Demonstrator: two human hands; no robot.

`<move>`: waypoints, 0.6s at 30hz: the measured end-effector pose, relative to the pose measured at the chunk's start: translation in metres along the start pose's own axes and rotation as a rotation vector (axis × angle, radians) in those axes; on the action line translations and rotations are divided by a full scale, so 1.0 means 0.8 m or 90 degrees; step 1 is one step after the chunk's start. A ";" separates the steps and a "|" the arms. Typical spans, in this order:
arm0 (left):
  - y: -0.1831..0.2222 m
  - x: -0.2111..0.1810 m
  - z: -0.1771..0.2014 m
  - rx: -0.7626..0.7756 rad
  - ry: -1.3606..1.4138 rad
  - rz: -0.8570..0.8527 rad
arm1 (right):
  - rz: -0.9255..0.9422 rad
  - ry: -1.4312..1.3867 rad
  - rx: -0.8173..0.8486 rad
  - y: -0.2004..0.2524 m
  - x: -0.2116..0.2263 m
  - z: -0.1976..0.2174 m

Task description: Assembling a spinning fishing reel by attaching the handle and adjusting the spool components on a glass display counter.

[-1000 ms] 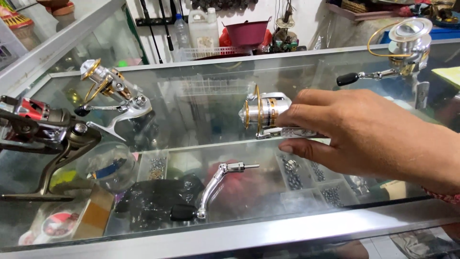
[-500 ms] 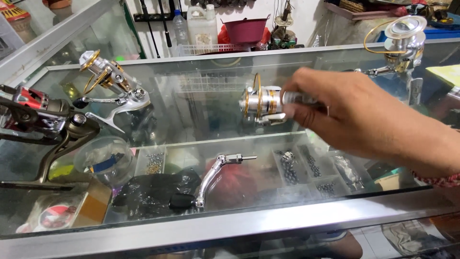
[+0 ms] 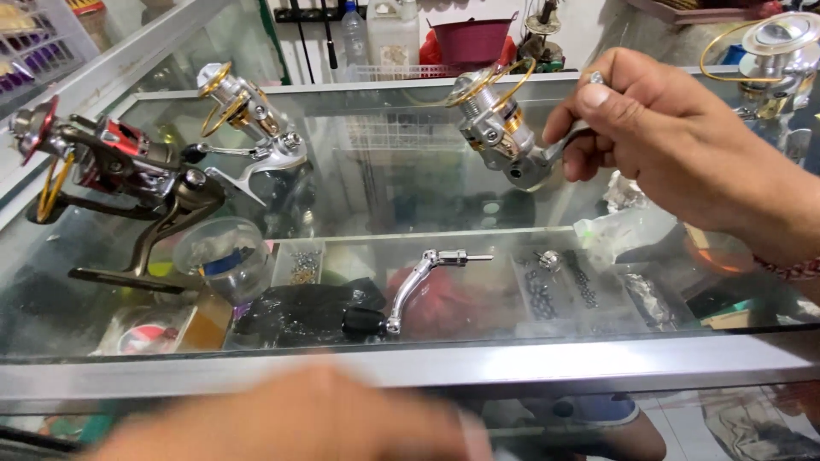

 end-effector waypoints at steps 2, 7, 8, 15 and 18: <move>0.001 -0.077 0.027 -0.151 -0.647 -0.186 | 0.022 0.007 0.044 -0.001 -0.001 0.007; 0.002 -0.109 0.064 -0.419 -0.499 -0.264 | -0.033 0.040 0.047 -0.005 0.002 0.018; -0.005 -0.097 0.077 -0.447 -0.494 -0.183 | -0.029 0.033 0.059 -0.006 0.002 0.020; -0.063 -0.100 0.102 -0.368 -0.477 0.122 | -0.082 0.049 0.088 -0.009 0.007 0.030; -0.079 -0.114 0.111 -0.352 -0.471 0.184 | -0.083 0.060 0.128 -0.012 -0.004 0.046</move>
Point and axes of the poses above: each hand's wrist, its own y-axis away from the middle knuckle, its own z-axis out of the back of the hand, x = y × z, the point moved 3 cm from there along -y, towards the middle knuckle, and after that the axes turned 12 degrees about y, right-handed, at the moved point
